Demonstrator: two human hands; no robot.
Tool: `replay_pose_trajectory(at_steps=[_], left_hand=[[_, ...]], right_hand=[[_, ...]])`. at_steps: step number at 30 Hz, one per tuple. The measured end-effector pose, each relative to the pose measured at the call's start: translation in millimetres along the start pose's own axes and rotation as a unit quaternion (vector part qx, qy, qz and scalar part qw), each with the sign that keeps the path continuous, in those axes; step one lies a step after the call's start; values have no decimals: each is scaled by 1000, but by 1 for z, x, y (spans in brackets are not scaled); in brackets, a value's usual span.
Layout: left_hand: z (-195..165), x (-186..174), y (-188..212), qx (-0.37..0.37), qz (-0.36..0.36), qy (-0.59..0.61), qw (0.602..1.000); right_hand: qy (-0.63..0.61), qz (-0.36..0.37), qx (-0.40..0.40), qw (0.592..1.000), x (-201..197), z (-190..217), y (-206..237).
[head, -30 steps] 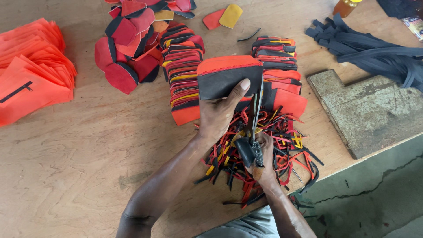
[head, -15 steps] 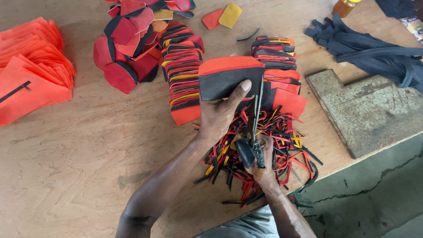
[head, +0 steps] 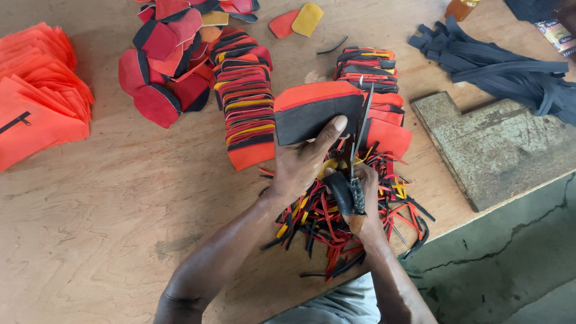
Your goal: The person uses shears to trim excess fabric from the edges of small zippered pouches. They handle each pouch one at a time, cutting along the seams and discarding the trimmings onto the table.
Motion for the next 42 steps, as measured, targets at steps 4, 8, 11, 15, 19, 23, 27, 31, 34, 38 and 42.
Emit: replay_pose_trajectory(at_steps=[4, 8, 11, 15, 19, 23, 27, 31, 34, 38, 42], left_hand=[[-1, 1, 1, 11, 16, 13, 1000], [3, 0, 1, -6, 1, 7, 1000], [4, 0, 1, -4, 1, 15, 1000], [4, -2, -1, -9, 3, -1, 1000], [5, -4, 2, -29, 0, -17, 999], [1, -2, 5, 1, 8, -34, 999], [1, 4, 10, -6, 13, -24, 1000], [11, 3, 15, -119, -8, -81, 990], [3, 8, 15, -86, 8, -56, 995], [7, 9, 14, -111, 9, -28, 993], [6, 10, 12, -89, 25, 48, 995]], right_hand=[[79, 15, -221, 972, -3, 10, 4], [0, 21, -184, 983, -5, -10, 3], [-19, 17, -199, 980, -7, -9, 5], [-34, 8, -64, 997, -7, -19, 1], [44, 35, -144, 988, 2, 9, 9], [38, 46, -125, 990, 9, 30, 16], [59, 62, -72, 994, 12, 48, 9], [-13, 88, -221, 971, 11, 84, 16], [41, 73, -199, 977, 9, 78, 11], [41, 19, -109, 993, 2, 48, 0], [-15, -11, -88, 996, -4, 26, -2]])
Point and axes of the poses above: each hand's wrist, its own y-axis away from the middle knuckle, its own x-axis out of the palm, z = x × y, the point moved 7 cm from there along -y, towards the middle knuckle
